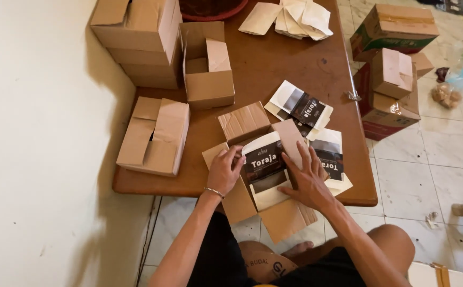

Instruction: The person places individual coffee bags into a cardboard box and arranges them by hand on a wooden table.

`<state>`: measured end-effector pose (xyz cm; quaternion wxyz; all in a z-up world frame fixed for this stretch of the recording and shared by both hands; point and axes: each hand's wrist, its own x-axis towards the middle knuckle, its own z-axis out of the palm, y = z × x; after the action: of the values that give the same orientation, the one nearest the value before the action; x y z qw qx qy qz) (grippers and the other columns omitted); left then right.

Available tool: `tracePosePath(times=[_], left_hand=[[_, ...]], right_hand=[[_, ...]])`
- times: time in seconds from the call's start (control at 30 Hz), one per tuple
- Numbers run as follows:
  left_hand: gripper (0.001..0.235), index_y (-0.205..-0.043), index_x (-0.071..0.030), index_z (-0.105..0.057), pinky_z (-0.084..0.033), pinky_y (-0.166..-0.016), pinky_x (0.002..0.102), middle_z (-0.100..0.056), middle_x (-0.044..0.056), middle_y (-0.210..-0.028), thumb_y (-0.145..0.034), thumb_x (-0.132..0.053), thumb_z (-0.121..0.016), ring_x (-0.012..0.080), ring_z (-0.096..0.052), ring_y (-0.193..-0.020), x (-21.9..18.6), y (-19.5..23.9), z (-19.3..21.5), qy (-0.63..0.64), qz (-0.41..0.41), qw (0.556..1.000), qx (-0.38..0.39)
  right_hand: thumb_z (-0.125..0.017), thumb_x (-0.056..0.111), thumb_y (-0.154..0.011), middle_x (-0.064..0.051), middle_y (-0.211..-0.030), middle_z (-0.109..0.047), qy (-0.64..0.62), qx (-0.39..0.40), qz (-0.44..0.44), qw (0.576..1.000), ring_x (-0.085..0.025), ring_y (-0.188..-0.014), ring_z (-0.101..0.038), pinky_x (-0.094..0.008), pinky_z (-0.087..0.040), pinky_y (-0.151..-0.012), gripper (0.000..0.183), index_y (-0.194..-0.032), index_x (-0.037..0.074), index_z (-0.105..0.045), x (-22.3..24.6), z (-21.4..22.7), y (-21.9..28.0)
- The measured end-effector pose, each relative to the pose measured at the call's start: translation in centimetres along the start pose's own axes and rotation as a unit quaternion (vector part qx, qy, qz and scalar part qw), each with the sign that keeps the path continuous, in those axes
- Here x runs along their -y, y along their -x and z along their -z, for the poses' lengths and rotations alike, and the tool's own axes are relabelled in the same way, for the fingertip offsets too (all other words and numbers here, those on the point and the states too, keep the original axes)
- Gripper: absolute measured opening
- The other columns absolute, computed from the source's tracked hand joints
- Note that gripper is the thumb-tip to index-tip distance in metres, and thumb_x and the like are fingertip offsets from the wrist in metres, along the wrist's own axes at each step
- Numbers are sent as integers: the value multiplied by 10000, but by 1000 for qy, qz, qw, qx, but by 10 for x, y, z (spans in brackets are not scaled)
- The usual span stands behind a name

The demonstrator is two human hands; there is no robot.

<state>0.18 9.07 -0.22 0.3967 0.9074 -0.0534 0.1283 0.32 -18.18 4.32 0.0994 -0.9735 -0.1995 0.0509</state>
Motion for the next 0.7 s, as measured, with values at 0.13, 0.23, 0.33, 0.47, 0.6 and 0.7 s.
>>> tracePosePath(times=[0.13,0.23,0.33,0.47,0.6,0.7], left_hand=[[221,-1138,-214,-597,-566,-831,399,-762,8,-915,-989,-375,-571,238,-669,-940,18,5,-16,61,46,997,28],[190,-1124,-205,-580,-569,-827,413,-750,12,-919,-986,-336,-581,247,-666,-926,15,-1,-11,92,67,993,44],[300,-1262,-186,-529,-575,-825,441,-742,73,-1040,-975,-266,-570,280,-691,-916,5,-9,-8,64,81,994,47],[456,-1364,-160,-479,-555,-931,477,-671,150,-1200,-922,-156,-592,366,-666,-1083,4,-27,-12,11,54,996,66],[575,-1452,-96,-459,-522,-1018,497,-568,187,-1350,-893,-76,-593,406,-605,-1210,14,-35,-26,-21,44,993,109],[623,-1488,-159,-460,-617,-917,466,-497,162,-1367,-893,-64,-620,391,-646,-1120,19,-41,-49,-164,31,973,158]], right_hand=[[-776,605,-723,-64,-1684,-44,-42,37,-33,998,-492,-1499,-97,-662,-201,-1170,1013,-1587,389,-295,-17,-43,-7],[-757,565,-756,-34,-1682,-97,-65,49,-54,995,-446,-1511,-159,-638,-263,-1169,878,-1534,379,-394,-10,-40,-9],[-744,540,-783,-26,-1686,-111,-86,33,-66,994,-429,-1501,-200,-619,-284,-1169,738,-1455,323,-527,-4,-41,-7],[-740,542,-771,-55,-1689,-127,-63,25,-87,994,-425,-1495,-241,-596,-311,-1178,682,-1364,226,-621,3,-38,-11],[-741,532,-769,-50,-1688,-109,-60,40,-112,991,-420,-1498,-239,-594,-317,-1173,682,-1350,190,-638,6,-39,-12],[-723,548,-755,-36,-1688,-122,-35,45,-139,989,-396,-1498,-259,-570,-327,-1180,696,-1355,206,-639,13,-39,-15]])
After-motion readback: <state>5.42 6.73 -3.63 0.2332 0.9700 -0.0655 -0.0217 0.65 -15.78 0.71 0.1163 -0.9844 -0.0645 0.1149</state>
